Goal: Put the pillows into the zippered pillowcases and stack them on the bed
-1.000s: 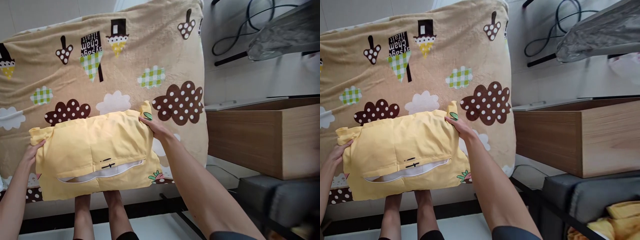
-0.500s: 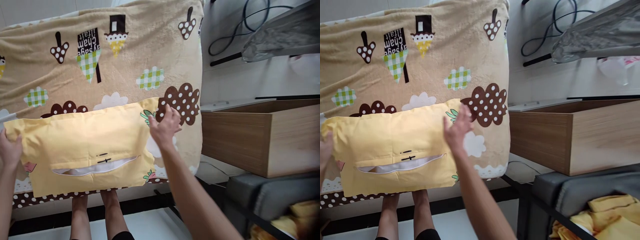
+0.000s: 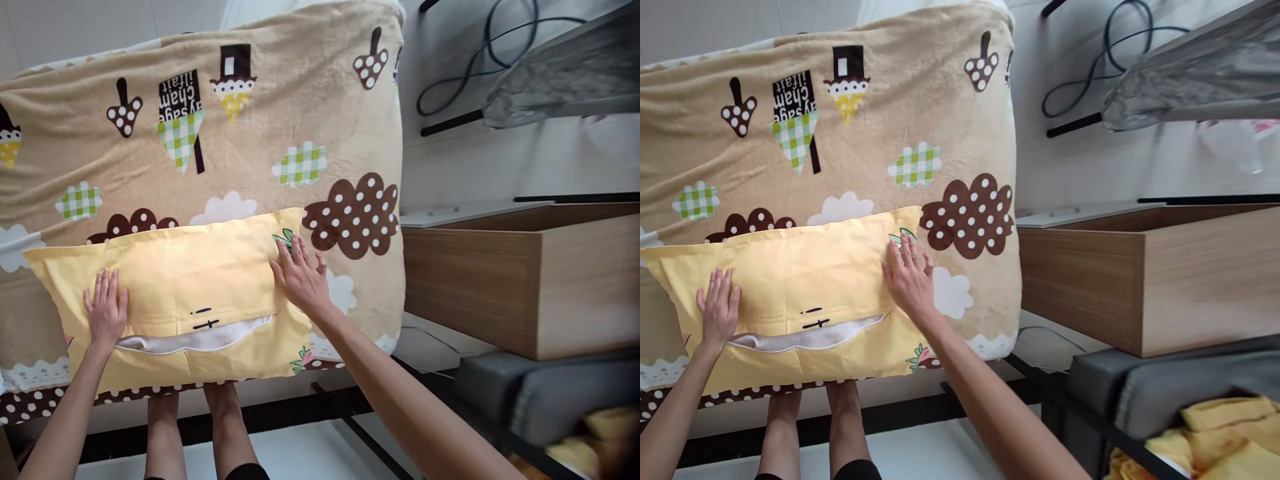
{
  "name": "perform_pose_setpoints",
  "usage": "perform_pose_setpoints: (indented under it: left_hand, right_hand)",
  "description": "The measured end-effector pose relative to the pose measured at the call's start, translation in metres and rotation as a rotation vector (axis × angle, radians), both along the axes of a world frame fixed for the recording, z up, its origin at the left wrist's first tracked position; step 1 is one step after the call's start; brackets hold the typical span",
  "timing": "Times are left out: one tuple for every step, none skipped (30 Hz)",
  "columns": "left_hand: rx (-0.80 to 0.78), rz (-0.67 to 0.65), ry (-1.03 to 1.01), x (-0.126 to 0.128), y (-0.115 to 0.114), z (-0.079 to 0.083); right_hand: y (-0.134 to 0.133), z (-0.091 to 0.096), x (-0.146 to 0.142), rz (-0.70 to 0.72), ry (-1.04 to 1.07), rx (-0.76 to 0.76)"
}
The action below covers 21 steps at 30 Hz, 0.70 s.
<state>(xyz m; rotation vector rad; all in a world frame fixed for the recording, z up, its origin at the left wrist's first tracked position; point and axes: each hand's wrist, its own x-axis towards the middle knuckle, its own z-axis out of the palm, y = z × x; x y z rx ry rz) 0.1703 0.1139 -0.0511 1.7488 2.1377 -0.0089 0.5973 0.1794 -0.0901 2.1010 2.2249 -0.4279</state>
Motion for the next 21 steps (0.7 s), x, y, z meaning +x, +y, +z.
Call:
perform_pose_setpoints:
  left_hand:
    - [0.039,0.025,-0.020,0.010,0.004,0.009]
    - [0.085,0.026,-0.049,0.025,0.008,0.016]
    - [0.128,-0.007,-0.083,0.041,0.011,0.020]
    - [0.155,-0.065,-0.111,0.055,0.012,0.020]
    - [0.156,-0.137,-0.127,0.066,0.010,0.016]
    - [0.133,-0.196,-0.125,0.070,0.007,0.009]
    - [0.096,-0.223,-0.105,0.067,0.002,0.001]
    - [0.057,-0.214,-0.070,0.057,-0.003,-0.007]
    - [0.026,-0.176,-0.026,0.040,-0.009,-0.012]
    - [0.003,-0.127,0.017,0.020,-0.014,-0.014]
    - [-0.006,-0.085,0.052,-0.001,-0.019,-0.012]
    - [-0.001,-0.063,0.075,-0.018,-0.023,-0.006]
    - [0.023,-0.062,0.082,-0.031,-0.027,0.003]
    - [0.061,-0.077,0.072,-0.036,-0.031,0.013]
    - [0.097,-0.112,0.040,-0.034,-0.035,0.023]
    - [0.119,-0.172,-0.011,-0.025,-0.039,0.031]
    - [0.118,-0.252,-0.069,-0.011,-0.043,0.036]
    - [0.093,-0.338,-0.117,0.005,-0.046,0.037]
    - [0.053,-0.413,-0.143,0.020,-0.049,0.035]
    - [0.009,-0.454,-0.138,0.032,-0.052,0.029]
    - [-0.023,-0.449,-0.102,0.039,-0.054,0.022]
  right_hand:
    - [-0.004,0.012,-0.016,0.016,0.023,0.036]
    - [-0.010,0.022,-0.039,0.056,0.064,0.062]
    - [-0.018,0.031,-0.067,0.109,0.115,0.082]
    - [-0.026,0.036,-0.094,0.179,0.178,0.080]
    - [-0.033,0.037,-0.119,0.253,0.238,0.066]
    - [-0.040,0.034,-0.136,0.301,0.278,0.055]
    - [-0.044,0.028,-0.145,0.316,0.297,0.048]
    - [-0.046,0.020,-0.145,0.301,0.299,0.041]
    - [-0.047,0.013,-0.137,0.265,0.287,0.032]
    - [-0.047,0.007,-0.122,0.222,0.271,0.020]
    - [-0.048,0.004,-0.106,0.180,0.255,0.004]
    - [-0.051,0.006,-0.090,0.140,0.239,-0.003]
    - [-0.055,0.012,-0.079,0.105,0.228,0.005]
    - [-0.062,0.021,-0.074,0.073,0.220,0.023]
    - [-0.072,0.033,-0.076,0.049,0.221,0.043]
    - [-0.083,0.045,-0.085,0.046,0.238,0.066]
    - [-0.096,0.055,-0.099,0.084,0.275,0.076]
    - [-0.108,0.062,-0.115,0.166,0.332,0.069]
    - [-0.119,0.066,-0.131,0.270,0.396,0.048]
    - [-0.128,0.065,-0.144,0.370,0.452,0.018]
    - [-0.135,0.060,-0.152,0.445,0.491,-0.009]
